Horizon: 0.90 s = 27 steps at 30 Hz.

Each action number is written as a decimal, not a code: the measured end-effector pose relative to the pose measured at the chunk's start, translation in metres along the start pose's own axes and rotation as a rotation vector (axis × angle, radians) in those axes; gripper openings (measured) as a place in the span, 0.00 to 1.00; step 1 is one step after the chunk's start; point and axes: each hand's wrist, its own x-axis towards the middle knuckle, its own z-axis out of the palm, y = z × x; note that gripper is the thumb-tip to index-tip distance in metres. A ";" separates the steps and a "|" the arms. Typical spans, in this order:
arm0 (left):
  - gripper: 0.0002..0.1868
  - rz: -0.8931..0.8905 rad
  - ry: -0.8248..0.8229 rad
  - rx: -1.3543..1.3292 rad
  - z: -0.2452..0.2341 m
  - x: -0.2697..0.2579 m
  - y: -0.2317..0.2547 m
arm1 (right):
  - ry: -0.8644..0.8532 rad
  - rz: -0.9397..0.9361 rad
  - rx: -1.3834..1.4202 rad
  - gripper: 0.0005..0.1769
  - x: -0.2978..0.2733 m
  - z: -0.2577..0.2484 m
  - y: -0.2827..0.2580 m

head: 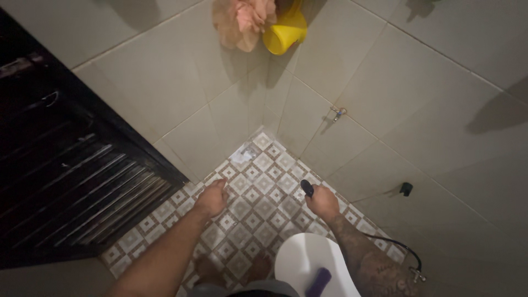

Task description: The person scrubs a section of tiled bathroom floor with a small brush and then rinses the area using a handheld bidet sprayer.

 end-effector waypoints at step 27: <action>0.32 -0.120 0.079 -0.077 0.042 -0.059 -0.115 | -0.602 -0.200 -0.204 0.12 -0.118 0.096 -0.064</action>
